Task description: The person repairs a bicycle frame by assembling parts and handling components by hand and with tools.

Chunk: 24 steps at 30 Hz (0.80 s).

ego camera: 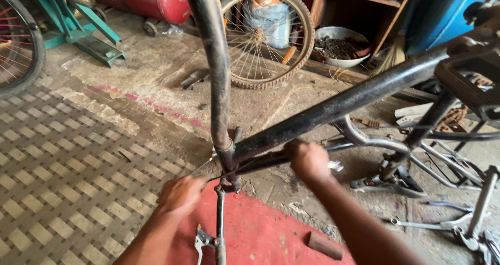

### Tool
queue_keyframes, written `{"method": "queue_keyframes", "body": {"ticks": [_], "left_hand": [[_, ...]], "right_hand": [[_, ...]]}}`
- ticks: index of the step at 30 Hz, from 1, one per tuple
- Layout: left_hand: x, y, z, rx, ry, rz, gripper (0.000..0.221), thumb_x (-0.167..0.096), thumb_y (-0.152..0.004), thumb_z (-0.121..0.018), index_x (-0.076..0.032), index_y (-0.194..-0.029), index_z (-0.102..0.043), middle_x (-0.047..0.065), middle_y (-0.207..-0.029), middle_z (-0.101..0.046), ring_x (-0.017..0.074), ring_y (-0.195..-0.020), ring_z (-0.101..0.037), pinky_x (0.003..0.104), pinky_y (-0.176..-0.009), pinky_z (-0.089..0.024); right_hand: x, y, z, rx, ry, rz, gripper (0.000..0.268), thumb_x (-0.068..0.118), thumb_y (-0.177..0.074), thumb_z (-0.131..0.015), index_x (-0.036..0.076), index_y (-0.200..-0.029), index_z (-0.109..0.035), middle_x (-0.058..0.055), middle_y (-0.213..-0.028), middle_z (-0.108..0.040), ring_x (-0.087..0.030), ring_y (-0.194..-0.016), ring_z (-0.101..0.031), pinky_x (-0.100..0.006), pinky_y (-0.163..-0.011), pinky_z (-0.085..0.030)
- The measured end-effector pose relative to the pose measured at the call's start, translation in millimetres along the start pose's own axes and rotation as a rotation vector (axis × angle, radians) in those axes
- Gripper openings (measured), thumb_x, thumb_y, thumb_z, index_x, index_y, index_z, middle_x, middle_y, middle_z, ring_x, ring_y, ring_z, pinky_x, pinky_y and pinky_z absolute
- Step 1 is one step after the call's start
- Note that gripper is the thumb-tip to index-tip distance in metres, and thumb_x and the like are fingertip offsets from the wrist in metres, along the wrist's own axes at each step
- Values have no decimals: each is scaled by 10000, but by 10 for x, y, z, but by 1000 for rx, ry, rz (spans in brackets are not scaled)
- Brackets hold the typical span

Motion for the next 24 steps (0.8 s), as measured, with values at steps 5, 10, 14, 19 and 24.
{"method": "queue_keyframes", "body": {"ticks": [5, 10, 14, 19, 24], "left_hand": [[869, 193, -100, 210, -108, 265, 487, -387, -1075, -391, -121, -1026, -796, 128, -998, -774, 332, -928, -750, 479, -907, -565], [1022, 443, 128, 83, -181, 327, 331, -260, -1002, -437, -237, -1164, -724, 112, -1078, -761, 341, -986, -737, 490, -904, -563], [152, 86, 140, 139, 178, 212, 531, -161, -879, -612, -300, -1392, -600, 149, -1070, -745, 345, -972, -731, 470, -857, -582], [-544, -136, 83, 292, 397, 286, 383, -392, -1068, -514, -100, -1169, -740, 200, -1003, -792, 342, -944, -755, 466, -865, -565], [314, 209, 178, 29, 128, -9, 344, -194, -931, -495, -209, -1193, -718, 114, -1146, -741, 340, -1007, -712, 459, -890, -566]], "right_hand": [[145, -58, -159, 97, -36, -157, 237, 336, -1024, -609, 166, -1041, -774, -135, -915, -770, -275, -749, -719, -413, -688, -573], [-184, -101, 241, 141, -21, -197, 205, 336, -1008, -598, 224, -1073, -757, -65, -904, -769, -218, -687, -729, -384, -643, -598], [-110, -46, 16, -82, 22, 51, 240, 307, -1036, -577, 183, -991, -778, -40, -885, -772, -195, -664, -711, -366, -612, -581], [19, -114, -31, 56, 27, 7, 230, 313, -995, -590, 228, -967, -802, -68, -833, -761, -234, -672, -707, -398, -645, -568], [-48, -120, 158, 227, 104, -127, 269, 354, -1056, -526, 221, -1012, -755, -66, -839, -752, -248, -710, -733, -407, -647, -597]]}}
Point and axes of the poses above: each hand's wrist, its own y-axis away from the middle knuckle, its own z-axis out of the back of the hand, x = y × z, the point moved 2 cm from there along -y, towards the middle knuckle
